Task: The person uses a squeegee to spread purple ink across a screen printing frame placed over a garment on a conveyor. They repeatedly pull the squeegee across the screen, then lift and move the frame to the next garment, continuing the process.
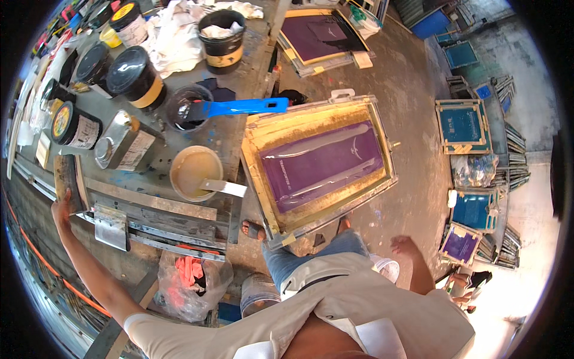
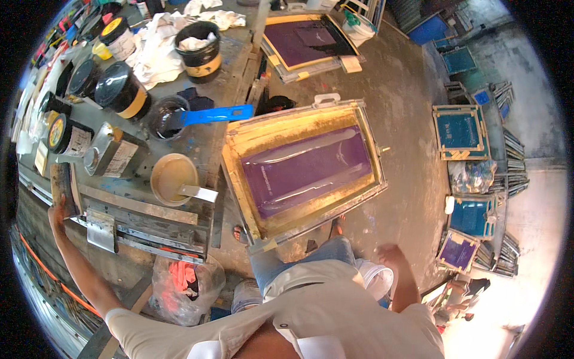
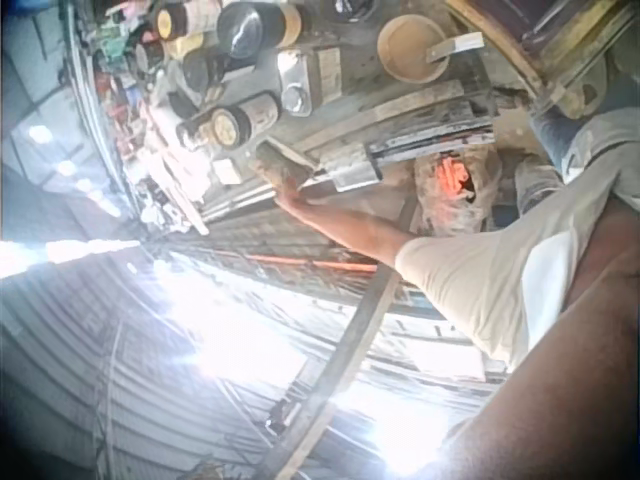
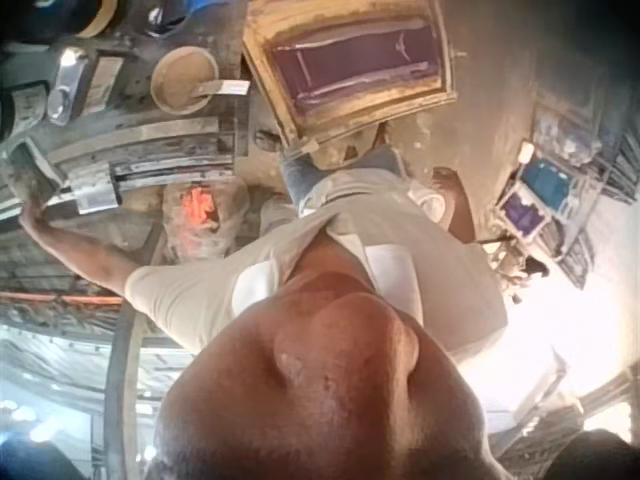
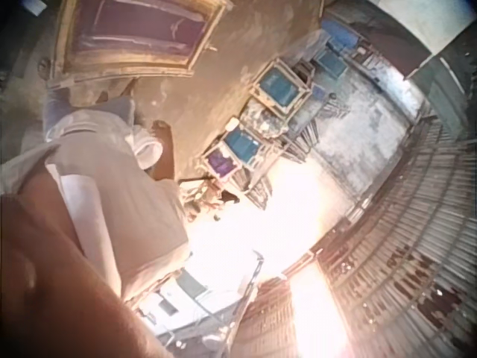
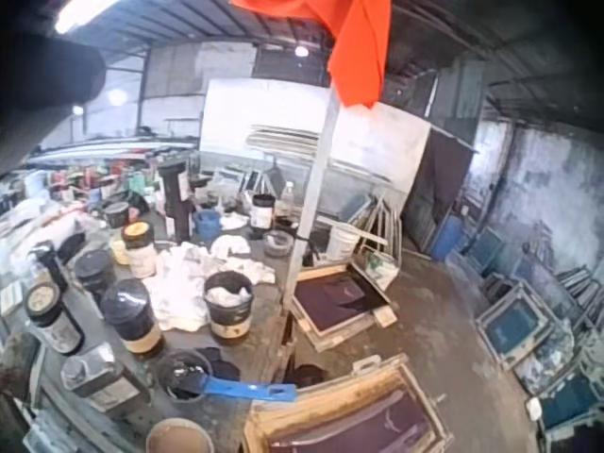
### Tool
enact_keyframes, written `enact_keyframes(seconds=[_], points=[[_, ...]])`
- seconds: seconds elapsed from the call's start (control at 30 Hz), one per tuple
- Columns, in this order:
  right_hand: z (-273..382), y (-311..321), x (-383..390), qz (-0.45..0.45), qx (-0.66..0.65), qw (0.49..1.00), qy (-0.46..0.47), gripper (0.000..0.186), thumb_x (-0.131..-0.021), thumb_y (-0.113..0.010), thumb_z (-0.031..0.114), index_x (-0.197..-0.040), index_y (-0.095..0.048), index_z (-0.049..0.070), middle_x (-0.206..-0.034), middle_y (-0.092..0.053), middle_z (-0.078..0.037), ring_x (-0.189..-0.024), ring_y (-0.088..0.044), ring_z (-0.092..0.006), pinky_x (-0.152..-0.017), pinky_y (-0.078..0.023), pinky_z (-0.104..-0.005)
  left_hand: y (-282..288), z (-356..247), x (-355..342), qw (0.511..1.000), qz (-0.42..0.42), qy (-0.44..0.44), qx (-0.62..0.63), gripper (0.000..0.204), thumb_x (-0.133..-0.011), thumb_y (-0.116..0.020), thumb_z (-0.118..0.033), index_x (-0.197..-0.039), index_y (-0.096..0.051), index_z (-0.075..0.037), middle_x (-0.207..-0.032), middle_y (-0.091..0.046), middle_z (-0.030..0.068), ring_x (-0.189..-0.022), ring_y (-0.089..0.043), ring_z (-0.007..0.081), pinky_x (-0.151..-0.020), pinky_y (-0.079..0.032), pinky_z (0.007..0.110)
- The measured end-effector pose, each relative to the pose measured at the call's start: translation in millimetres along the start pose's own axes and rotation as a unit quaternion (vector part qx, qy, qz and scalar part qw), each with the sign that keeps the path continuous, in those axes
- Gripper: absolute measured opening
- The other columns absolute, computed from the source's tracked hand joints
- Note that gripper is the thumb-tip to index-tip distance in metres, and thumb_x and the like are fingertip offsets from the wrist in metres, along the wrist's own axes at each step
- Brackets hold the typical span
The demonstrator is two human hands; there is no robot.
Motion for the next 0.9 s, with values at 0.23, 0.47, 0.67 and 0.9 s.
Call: enact_keyframes(seconds=[0.23,0.47,0.67,0.9], points=[[203,174,-159,-0.22,0.351,0.897,0.154,0.028,-0.098,-0.06,0.028,-0.11,-0.069,0.004,-0.095,-0.073,-0.015,-0.089,-0.07,-0.029,-0.08,-0.052,-0.0402,11,-96,285,0.932,-0.205,-0.02,0.298,0.058,-0.098,-0.064,-0.034,-0.144,-0.051,0.0,-0.142,-0.055,0.0114,-0.127,-0.053,0.0237,-0.103,-0.046,0.038],[500,100,-310,0.012,0.282,0.832,0.479,0.037,-0.098,-0.064,0.026,-0.131,-0.062,0.008,-0.121,-0.069,-0.017,-0.113,-0.067,-0.0294,-0.096,-0.052,-0.0407,-97,-22,654,0.831,-0.297,0.099,0.46,0.06,-0.099,-0.062,-0.032,-0.148,-0.044,-0.001,-0.152,-0.044,0.0172,-0.134,-0.049,0.0309,-0.114,-0.039,0.044],[561,21,-431,0.158,0.388,0.749,0.514,0.046,-0.099,-0.06,0.037,-0.133,-0.06,0.007,-0.127,-0.066,-0.022,-0.121,-0.061,-0.0374,-0.102,-0.046,-0.0448,-479,-185,832,0.702,-0.29,0.361,0.541,0.056,-0.098,-0.063,-0.037,-0.14,-0.051,-0.002,-0.139,-0.05,0.013,-0.125,-0.05,0.0254,-0.105,-0.041,0.039],[569,-17,-474,0.212,0.43,0.684,0.549,0.044,-0.102,-0.056,0.035,-0.131,-0.061,0.002,-0.129,-0.065,-0.017,-0.12,-0.06,-0.0308,-0.102,-0.044,-0.0385,-765,-338,954,0.566,-0.043,0.419,0.709,0.051,-0.092,-0.073,-0.039,-0.127,-0.062,-0.003,-0.122,-0.056,0.0068,-0.11,-0.055,0.0186,-0.093,-0.046,0.033]])
Point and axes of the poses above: each hand's wrist, its own x-axis away from the middle knuckle, its own y-axis out of the back of the hand, z = x × y, the point moved 2 cm from there along -x, towards the middle knuckle
